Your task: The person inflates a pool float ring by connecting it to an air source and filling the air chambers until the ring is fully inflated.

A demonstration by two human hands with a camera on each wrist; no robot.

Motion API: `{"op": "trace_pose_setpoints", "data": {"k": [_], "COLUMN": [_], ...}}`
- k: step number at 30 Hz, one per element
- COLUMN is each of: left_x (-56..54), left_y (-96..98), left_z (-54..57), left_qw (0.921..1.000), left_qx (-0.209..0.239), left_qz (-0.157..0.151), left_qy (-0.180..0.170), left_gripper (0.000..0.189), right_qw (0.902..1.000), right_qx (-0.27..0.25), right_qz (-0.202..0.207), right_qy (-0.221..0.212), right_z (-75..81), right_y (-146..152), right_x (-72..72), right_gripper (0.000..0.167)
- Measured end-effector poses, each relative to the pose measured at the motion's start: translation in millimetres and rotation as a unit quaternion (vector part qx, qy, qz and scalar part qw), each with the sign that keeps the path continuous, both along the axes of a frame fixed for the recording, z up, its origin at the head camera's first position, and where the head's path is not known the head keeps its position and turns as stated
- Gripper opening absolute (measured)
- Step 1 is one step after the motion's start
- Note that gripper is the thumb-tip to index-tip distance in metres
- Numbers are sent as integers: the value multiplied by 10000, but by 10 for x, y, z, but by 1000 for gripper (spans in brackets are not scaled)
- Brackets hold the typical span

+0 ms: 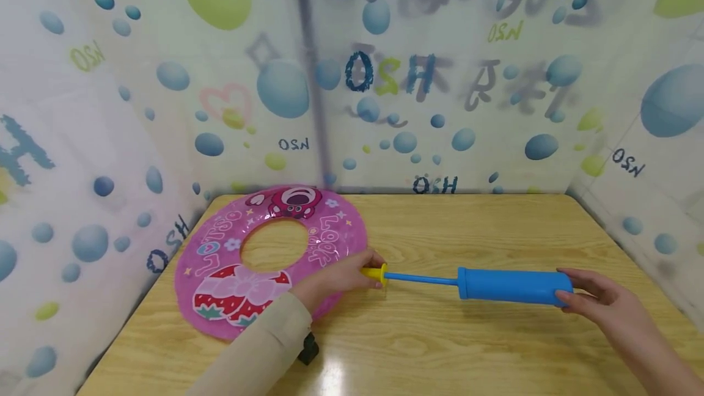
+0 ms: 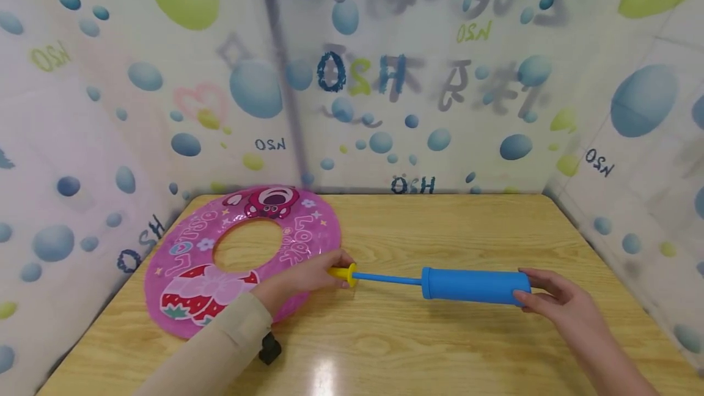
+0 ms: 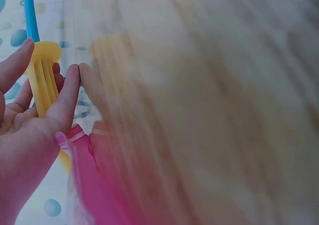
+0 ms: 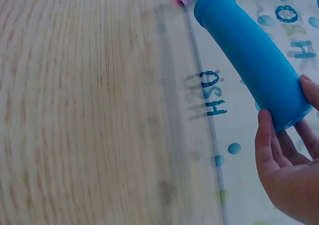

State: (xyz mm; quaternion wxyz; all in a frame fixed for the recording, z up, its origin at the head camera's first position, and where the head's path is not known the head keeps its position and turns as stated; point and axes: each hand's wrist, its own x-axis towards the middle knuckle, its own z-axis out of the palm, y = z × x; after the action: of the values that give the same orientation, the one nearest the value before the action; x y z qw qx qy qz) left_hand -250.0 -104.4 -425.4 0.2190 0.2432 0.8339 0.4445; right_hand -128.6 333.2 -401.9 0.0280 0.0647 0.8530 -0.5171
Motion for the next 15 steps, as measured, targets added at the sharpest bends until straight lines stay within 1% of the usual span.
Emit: {"op": "trace_pose_setpoints", "data": {"k": [3,5,11,15], "left_x": [-1,-2,-13,-9], "left_y": [-16,-23,-21,-11], "left_z": [4,6,4,7], "left_qw": [10000,10000,9999,9999], "left_qx": [-10,1,57,89], "left_qz": [22,-8,-92,-61], "left_qy": [-35,-16,60,13], "left_gripper": [35,35,36,35], "right_qw": [9996,9992,9985,9976], "right_qx": [-212,-297,-454,-591], "right_qz": [167,248,297,347], "right_qy": [-26,-77,43,67], "right_z": [6,10,15,1], "right_y": [-62,-122,-382,-563], "right_x": [-26,-51,-143,-195], "right_gripper": [50,49,61,64]}}
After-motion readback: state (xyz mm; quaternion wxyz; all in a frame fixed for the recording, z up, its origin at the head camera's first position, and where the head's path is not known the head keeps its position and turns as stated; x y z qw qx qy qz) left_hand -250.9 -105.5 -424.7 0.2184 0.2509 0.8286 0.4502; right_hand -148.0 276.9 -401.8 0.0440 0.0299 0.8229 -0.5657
